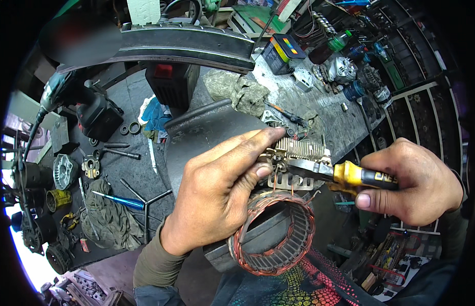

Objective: The person uses pliers to cut and remove copper windings from a cylindrical electrical component, likely a stator. They repeatedly grip and pull sections of the wire to detach them from the core, working methodically around the circumference of the part.

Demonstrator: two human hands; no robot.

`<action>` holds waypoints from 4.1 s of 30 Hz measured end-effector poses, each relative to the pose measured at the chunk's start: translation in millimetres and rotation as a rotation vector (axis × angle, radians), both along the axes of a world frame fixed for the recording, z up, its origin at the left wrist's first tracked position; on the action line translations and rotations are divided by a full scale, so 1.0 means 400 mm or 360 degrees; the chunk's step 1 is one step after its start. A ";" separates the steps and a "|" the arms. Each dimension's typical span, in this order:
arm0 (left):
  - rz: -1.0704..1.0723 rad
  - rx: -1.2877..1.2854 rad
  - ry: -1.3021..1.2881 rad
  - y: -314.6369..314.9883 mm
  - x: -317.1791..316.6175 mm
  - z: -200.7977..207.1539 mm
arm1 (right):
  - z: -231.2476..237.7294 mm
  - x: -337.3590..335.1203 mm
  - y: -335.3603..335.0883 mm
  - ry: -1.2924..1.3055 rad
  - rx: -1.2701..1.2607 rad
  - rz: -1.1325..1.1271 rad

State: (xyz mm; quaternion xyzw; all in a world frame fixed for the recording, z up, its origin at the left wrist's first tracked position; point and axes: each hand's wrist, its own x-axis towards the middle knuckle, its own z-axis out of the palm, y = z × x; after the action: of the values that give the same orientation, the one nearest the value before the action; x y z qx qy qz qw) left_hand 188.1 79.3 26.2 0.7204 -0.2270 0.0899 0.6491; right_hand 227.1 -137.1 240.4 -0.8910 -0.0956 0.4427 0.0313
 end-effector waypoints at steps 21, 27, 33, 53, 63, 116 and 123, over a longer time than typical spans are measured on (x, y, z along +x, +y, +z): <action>0.0097 0.0061 -0.0021 -0.004 0.000 -0.003 | -0.032 0.027 0.053 0.0373 0.0110 -0.0686; 0.0234 0.0213 -0.0148 -0.010 0.004 0.006 | -0.003 -0.029 0.154 -0.0124 -0.0409 -0.0083; 0.0274 0.0201 -0.0173 -0.008 0.004 0.002 | 0.016 -0.060 0.143 -0.0020 -0.0274 -0.0052; 0.0170 0.0015 -0.0052 -0.004 0.001 -0.019 | 0.005 0.089 0.042 0.0181 -0.0276 0.0009; 0.0192 0.0064 -0.0014 -0.004 -0.003 -0.012 | 0.002 0.077 0.024 0.0288 0.0019 -0.0122; -0.0376 -0.0442 0.1067 0.056 0.095 0.064 | -0.070 0.132 -0.035 0.0379 0.0386 -0.0231; -0.0800 0.0384 0.0918 0.004 0.189 0.113 | -0.067 0.152 -0.034 0.0380 0.0321 -0.0142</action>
State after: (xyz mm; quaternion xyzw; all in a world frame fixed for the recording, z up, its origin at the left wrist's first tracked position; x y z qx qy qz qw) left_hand 263.8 80.8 71.3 0.7091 -0.2137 -0.3049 0.5988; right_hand 287.9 -150.7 213.7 -0.8278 -0.0954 0.5317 0.1512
